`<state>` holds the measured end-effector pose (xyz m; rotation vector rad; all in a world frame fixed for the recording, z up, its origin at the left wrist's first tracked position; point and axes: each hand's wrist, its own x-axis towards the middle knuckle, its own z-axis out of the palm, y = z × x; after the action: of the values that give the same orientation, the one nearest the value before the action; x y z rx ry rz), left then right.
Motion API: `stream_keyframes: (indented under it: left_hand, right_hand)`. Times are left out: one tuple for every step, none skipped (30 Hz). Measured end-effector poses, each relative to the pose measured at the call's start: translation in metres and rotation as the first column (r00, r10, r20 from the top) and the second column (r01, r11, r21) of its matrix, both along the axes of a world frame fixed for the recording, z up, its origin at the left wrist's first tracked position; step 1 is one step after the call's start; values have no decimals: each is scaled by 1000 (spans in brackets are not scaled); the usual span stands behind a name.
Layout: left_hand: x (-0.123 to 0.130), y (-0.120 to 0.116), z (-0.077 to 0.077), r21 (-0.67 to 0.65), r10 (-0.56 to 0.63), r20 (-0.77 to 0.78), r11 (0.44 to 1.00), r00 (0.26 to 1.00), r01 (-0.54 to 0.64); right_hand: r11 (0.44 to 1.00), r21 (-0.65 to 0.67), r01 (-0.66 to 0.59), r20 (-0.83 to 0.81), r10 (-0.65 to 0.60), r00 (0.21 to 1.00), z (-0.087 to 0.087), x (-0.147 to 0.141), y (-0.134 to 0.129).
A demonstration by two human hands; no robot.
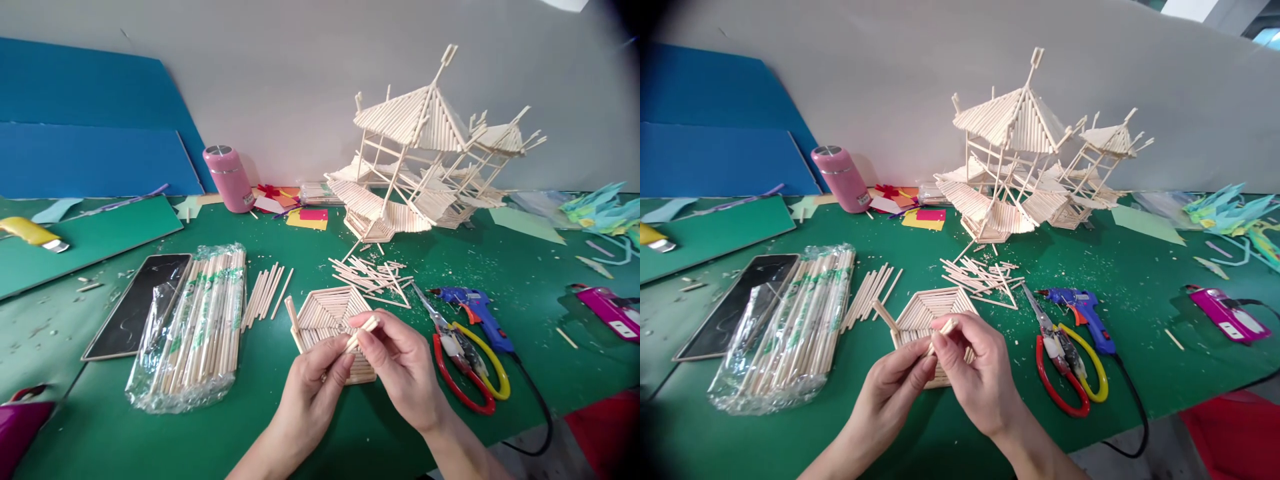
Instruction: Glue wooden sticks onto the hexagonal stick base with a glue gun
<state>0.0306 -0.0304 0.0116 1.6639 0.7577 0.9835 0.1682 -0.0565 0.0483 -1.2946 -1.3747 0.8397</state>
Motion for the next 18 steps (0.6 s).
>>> stream_keyframes:
  left_hand:
    - [0,0,0,-46,-24,-26,999,999,23]
    - [1,-1,-1,-90,-47,-47,995,998,42]
    - [1,-1,-2,-122,-58,-58,991,997,51]
    - [1,-1,-2,-130,-55,-62,990,997,47]
    - [2,-2,-3,-109,-35,-63,994,997,28]
    - [2,-2,-3,-61,3,-68,998,998,-7]
    - [2,-3,-3,6,55,-77,998,996,-54]
    - [2,-3,-2,80,112,-88,991,990,-105]
    - [2,-3,-1,149,164,-101,978,981,-148]
    - [2,-3,0,207,208,-114,961,971,-182]
    - [2,-3,2,249,243,-124,946,962,-207]
    - [3,-2,3,276,267,-132,935,955,-223]
    - [3,-2,4,291,281,-137,928,950,-232]
    - [2,-2,5,298,289,-141,925,947,-237]
    - [2,-1,6,299,293,-142,923,945,-241]
    - [2,-1,6,299,297,-139,922,945,-246]
    - [2,-1,6,297,300,-135,922,945,-250]
    - [1,-1,6,292,301,-128,922,945,-255]
  right_hand:
    - [1000,-13,2,-17,-2,1000,-2,1,1]
    - [999,-32,4,-46,-6,999,-5,2,2]
    - [999,-53,12,-90,-16,996,-8,3,4]
    - [997,-73,26,-148,-37,988,-11,5,6]
    - [994,-95,47,-216,-67,974,-15,7,8]
    - [991,-116,71,-288,-102,952,-19,9,10]
    - [987,-134,91,-361,-134,923,-22,10,12]
    - [983,-150,106,-430,-162,888,-25,11,14]
    - [980,-162,114,-492,-180,852,-27,12,16]
    - [978,-171,117,-543,-192,818,-29,12,17]
    - [977,-174,121,-581,-200,789,-29,11,18]
    - [977,-172,126,-608,-206,767,-30,10,18]
    - [977,-168,131,-626,-209,751,-30,9,18]
    - [977,-163,138,-636,-211,742,-30,7,18]
    - [977,-160,142,-641,-212,737,-30,6,18]
    - [977,-158,146,-645,-214,734,-30,4,17]
    - [976,-157,150,-649,-216,729,-30,3,17]
    - [976,-155,156,-654,-220,724,-30,2,17]
